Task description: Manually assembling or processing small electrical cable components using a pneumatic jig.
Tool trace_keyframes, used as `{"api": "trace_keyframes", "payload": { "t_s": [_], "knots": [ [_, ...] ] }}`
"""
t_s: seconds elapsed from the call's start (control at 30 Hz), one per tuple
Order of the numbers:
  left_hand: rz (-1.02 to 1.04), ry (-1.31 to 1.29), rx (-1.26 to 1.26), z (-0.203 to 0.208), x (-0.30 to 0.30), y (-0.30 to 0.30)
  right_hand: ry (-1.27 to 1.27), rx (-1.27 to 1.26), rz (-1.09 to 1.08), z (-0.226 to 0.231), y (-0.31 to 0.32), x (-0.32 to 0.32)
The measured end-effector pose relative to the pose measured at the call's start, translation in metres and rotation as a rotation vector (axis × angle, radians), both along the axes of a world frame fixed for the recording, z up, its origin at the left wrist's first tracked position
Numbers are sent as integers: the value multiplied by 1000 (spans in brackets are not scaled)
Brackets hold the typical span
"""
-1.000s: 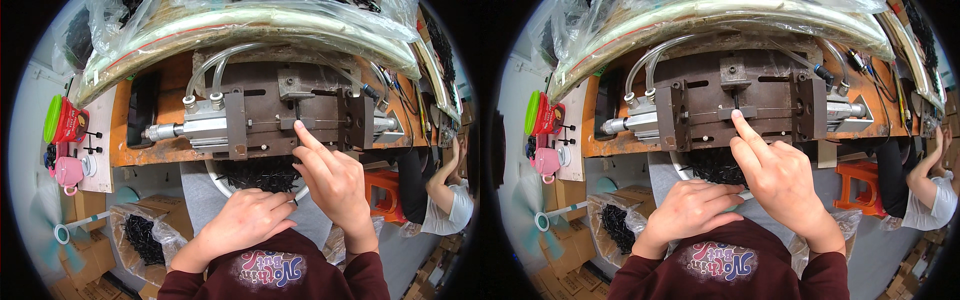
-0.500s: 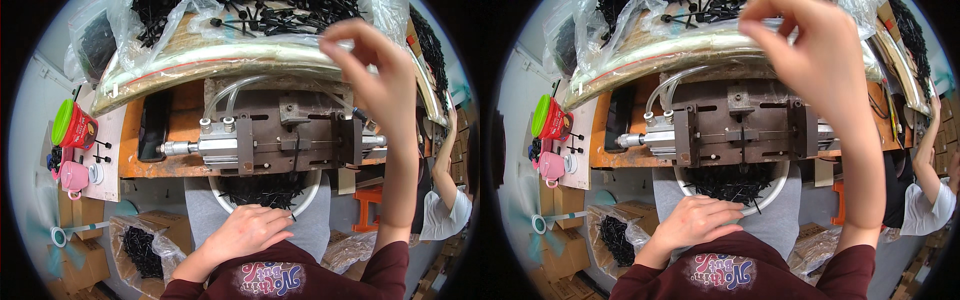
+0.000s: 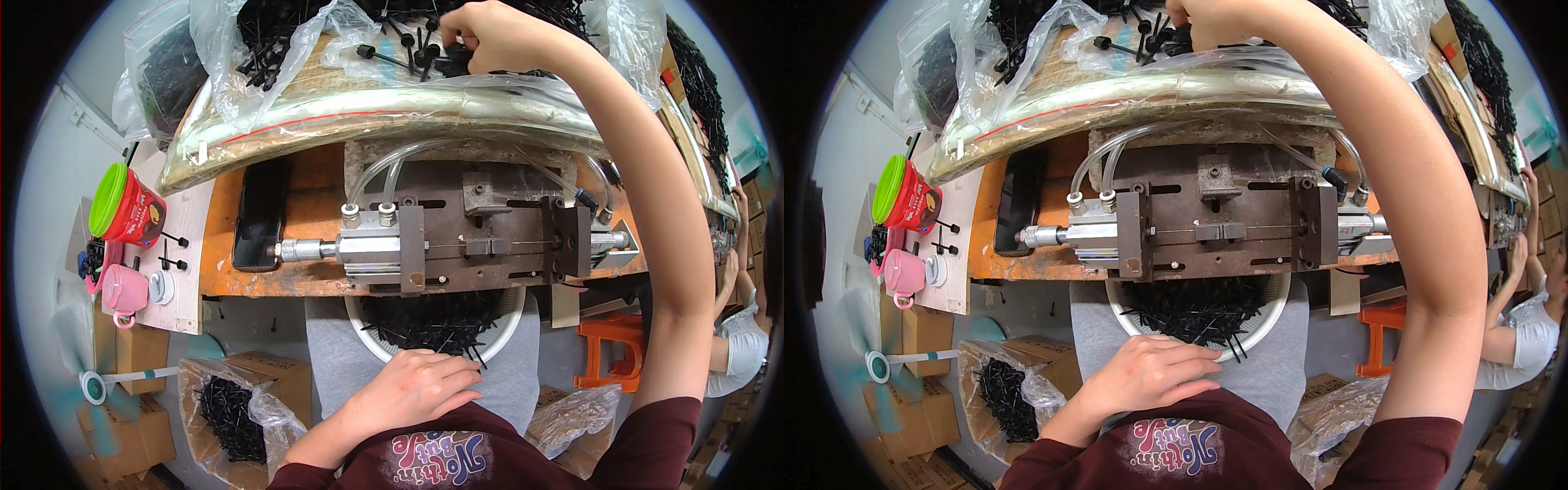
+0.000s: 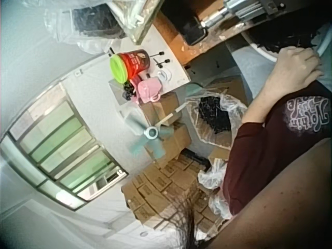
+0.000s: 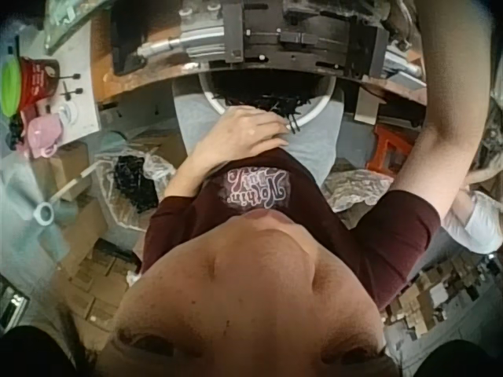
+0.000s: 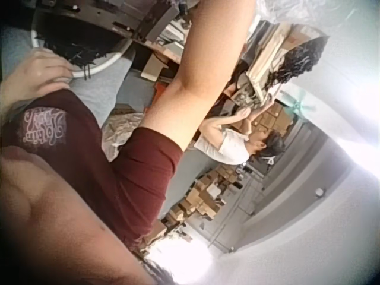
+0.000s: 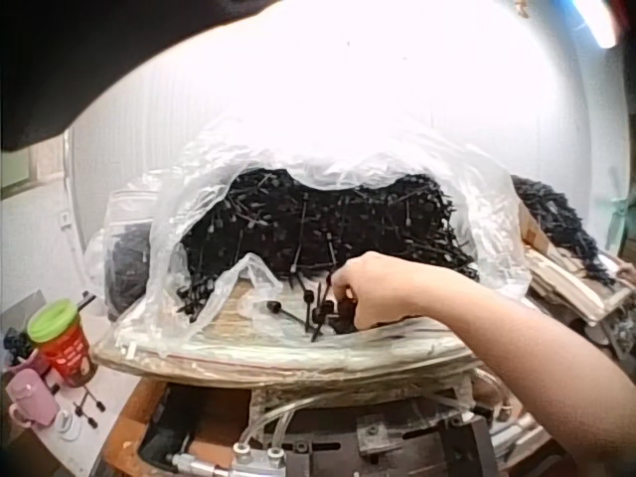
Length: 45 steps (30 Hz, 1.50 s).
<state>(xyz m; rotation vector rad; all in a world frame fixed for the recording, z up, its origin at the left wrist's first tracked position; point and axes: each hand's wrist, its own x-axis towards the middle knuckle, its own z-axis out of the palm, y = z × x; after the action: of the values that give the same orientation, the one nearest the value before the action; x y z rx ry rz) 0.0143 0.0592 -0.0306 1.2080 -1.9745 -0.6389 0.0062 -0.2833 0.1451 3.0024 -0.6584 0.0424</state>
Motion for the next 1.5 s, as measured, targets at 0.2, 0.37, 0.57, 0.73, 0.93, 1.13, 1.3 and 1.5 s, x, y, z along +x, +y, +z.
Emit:
{"api": "trace_keyframes", "payload": {
  "t_s": [0.2, 0.37, 0.57, 0.73, 0.93, 1.13, 1.3, 1.5],
  "knots": [
    [9, 3, -3, -4, 0, 1, 41, -51, 75, 1, 4, -7],
    [11, 2, -15, -4, 2, 2, -198, 0, 50, 23, 19, -22],
    [-11, 21, -22, -3, 2, 1, -386, 358, -225, 34, 22, -45],
    [-53, 45, -12, 0, 1, 0, -646, 591, -201, 36, 17, -65],
    [-65, 6, -35, 7, 4, 0, -943, 919, -206, 23, -6, -82],
    [-34, 27, -132, 23, 6, -11, -773, 771, -229, -10, -31, -98],
    [-21, 15, -128, 27, 1, -14, -850, 874, -94, -18, -49, -108],
    [7, 44, -129, 39, 5, -15, -1047, 926, -54, -5, -43, -116]
  ]
}}
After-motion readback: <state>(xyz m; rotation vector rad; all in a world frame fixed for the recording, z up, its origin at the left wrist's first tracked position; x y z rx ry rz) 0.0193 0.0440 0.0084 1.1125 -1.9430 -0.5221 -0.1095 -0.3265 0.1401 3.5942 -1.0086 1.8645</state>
